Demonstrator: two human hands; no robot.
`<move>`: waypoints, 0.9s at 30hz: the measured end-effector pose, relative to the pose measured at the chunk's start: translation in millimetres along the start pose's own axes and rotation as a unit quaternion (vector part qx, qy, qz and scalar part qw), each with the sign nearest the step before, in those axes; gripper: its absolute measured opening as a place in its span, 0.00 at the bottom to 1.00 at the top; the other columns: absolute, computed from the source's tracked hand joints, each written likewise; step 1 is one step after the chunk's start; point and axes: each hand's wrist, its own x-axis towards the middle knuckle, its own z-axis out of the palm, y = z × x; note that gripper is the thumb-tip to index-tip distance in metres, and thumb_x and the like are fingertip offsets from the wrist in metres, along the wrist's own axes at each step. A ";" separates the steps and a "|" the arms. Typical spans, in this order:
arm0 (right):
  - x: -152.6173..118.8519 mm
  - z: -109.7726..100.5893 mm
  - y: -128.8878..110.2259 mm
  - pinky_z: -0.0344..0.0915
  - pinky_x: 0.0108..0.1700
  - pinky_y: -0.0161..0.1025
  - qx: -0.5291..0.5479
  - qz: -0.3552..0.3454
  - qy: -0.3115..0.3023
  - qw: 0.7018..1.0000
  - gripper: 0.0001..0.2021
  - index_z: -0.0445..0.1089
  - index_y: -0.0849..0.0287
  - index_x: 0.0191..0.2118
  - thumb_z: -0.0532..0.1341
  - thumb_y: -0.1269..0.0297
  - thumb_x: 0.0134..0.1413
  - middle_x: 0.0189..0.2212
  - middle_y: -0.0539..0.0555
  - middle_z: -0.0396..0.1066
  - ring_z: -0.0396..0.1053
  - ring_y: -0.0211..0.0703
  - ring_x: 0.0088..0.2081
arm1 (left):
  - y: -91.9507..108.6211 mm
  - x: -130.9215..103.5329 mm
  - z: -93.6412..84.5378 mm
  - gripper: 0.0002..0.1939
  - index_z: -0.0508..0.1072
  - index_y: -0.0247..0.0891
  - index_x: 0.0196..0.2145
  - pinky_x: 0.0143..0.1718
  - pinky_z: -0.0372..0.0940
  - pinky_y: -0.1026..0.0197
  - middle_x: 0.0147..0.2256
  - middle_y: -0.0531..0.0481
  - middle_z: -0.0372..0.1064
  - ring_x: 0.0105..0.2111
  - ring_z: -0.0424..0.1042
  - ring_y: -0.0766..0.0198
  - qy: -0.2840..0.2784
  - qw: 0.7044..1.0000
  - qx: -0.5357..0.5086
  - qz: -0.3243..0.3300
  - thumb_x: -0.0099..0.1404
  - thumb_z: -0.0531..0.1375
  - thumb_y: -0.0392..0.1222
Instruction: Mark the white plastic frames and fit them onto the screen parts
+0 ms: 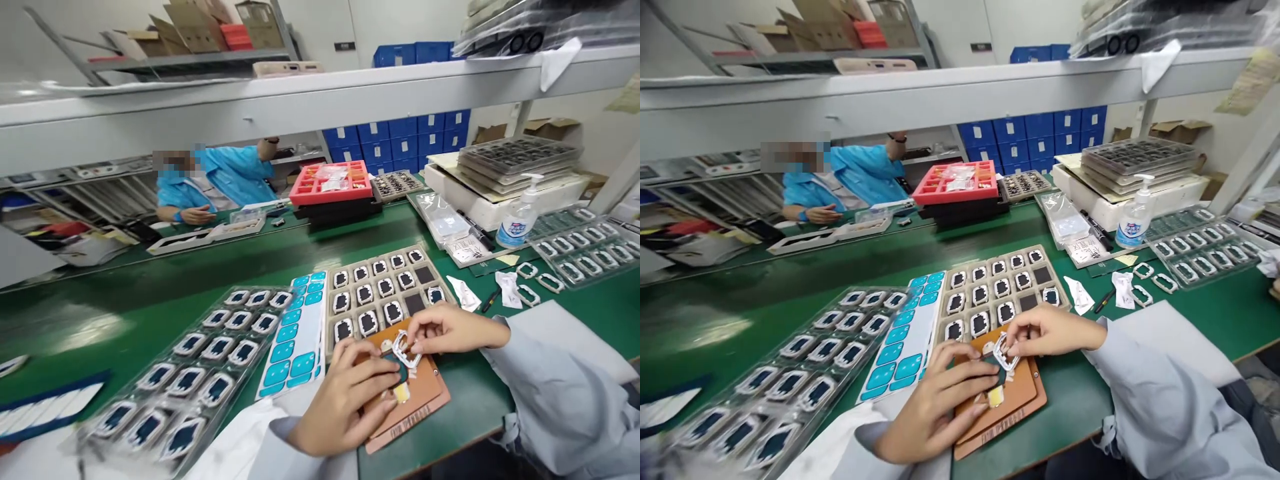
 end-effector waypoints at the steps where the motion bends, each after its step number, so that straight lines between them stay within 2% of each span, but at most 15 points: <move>1: -0.3 -0.7 -1.8 0.58 0.26 0.30 -0.010 0.001 -0.002 1.000 0.14 0.74 0.62 0.39 0.65 0.54 0.57 0.25 0.48 0.68 0.62 0.32 0.24 | -0.3 0.1 -0.4 0.13 0.73 0.44 0.48 0.47 0.61 0.49 0.44 0.47 0.77 0.45 0.67 0.54 -0.002 1.000 0.001 0.008 0.64 0.60 0.38; 5: -1.9 -2.2 -4.8 0.56 0.26 0.30 -0.038 -0.002 -0.009 0.999 0.15 0.74 0.62 0.43 0.65 0.55 0.57 0.22 0.45 0.63 0.60 0.33 0.24 | -0.3 0.6 -0.7 0.14 0.72 0.43 0.49 0.47 0.63 0.48 0.46 0.45 0.76 0.47 0.67 0.52 0.005 1.000 0.007 0.009 0.65 0.59 0.40; 8: -3.0 -5.7 -3.4 0.58 0.27 0.31 -0.093 -0.055 0.032 0.994 0.21 0.73 0.61 0.45 0.69 0.50 0.52 0.29 0.48 0.64 0.59 0.33 0.26 | -0.1 0.6 -0.2 0.14 0.72 0.41 0.48 0.48 0.62 0.47 0.45 0.45 0.76 0.47 0.67 0.52 0.007 1.000 0.008 0.002 0.65 0.60 0.40; 11: -4.8 -9.9 -2.3 0.67 0.40 0.37 -0.142 -0.113 0.035 0.983 0.19 0.73 0.58 0.45 0.68 0.51 0.53 0.42 0.56 0.68 0.68 0.41 0.38 | 0.2 -0.2 1.0 0.12 0.74 0.41 0.46 0.48 0.61 0.47 0.45 0.46 0.76 0.47 0.67 0.52 0.002 1.000 0.008 -0.006 0.65 0.60 0.43; 13: -6.5 -11.7 -1.5 0.66 0.50 0.42 -0.165 -0.134 0.020 0.977 0.16 0.74 0.57 0.45 0.67 0.53 0.56 0.46 0.57 0.71 0.70 0.45 0.46 | -0.1 -1.2 2.3 0.13 0.75 0.42 0.46 0.49 0.60 0.47 0.45 0.46 0.76 0.48 0.66 0.52 0.005 1.000 0.004 -0.015 0.65 0.61 0.45; 15: -8.3 -12.7 -0.7 0.65 0.53 0.45 -0.202 -0.138 0.016 0.970 0.15 0.74 0.56 0.46 0.67 0.54 0.56 0.47 0.57 0.73 0.70 0.47 0.49 | -0.8 -2.4 3.8 0.14 0.75 0.42 0.46 0.49 0.60 0.47 0.45 0.46 0.76 0.48 0.66 0.52 0.013 1.000 -0.003 -0.021 0.64 0.62 0.47; 19: -10.9 -13.0 -1.1 0.66 0.51 0.48 -0.256 -0.125 0.023 0.958 0.15 0.75 0.53 0.46 0.67 0.54 0.56 0.53 0.57 0.71 0.69 0.50 0.50 | -1.6 -5.0 5.3 0.16 0.75 0.43 0.47 0.50 0.58 0.46 0.45 0.46 0.76 0.49 0.65 0.51 0.009 0.999 -0.018 -0.027 0.66 0.60 0.51; 21: -10.8 -10.9 -2.3 0.68 0.47 0.48 -0.259 -0.131 0.027 0.956 0.13 0.76 0.54 0.44 0.66 0.54 0.56 0.51 0.57 0.73 0.70 0.49 0.45 | -0.6 -5.9 5.6 0.15 0.76 0.44 0.46 0.50 0.59 0.46 0.44 0.47 0.76 0.49 0.65 0.51 0.021 0.999 -0.030 -0.038 0.68 0.56 0.52; 24: -9.2 -2.0 -3.3 0.69 0.41 0.47 -0.263 -0.165 0.063 0.949 0.12 0.76 0.55 0.41 0.67 0.54 0.55 0.45 0.57 0.76 0.67 0.48 0.40 | 2.7 -5.8 6.4 0.16 0.76 0.41 0.42 0.48 0.61 0.48 0.40 0.46 0.77 0.46 0.67 0.53 0.099 0.990 -0.038 -0.092 0.67 0.57 0.54; 27: -7.5 13.2 -2.5 0.68 0.39 0.47 -0.267 -0.207 0.108 0.935 0.13 0.76 0.55 0.42 0.68 0.55 0.54 0.43 0.57 0.77 0.65 0.48 0.39 | 6.6 -4.0 7.5 0.23 0.74 0.39 0.44 0.47 0.61 0.48 0.41 0.44 0.76 0.44 0.67 0.52 0.159 0.974 -0.011 -0.159 0.59 0.64 0.59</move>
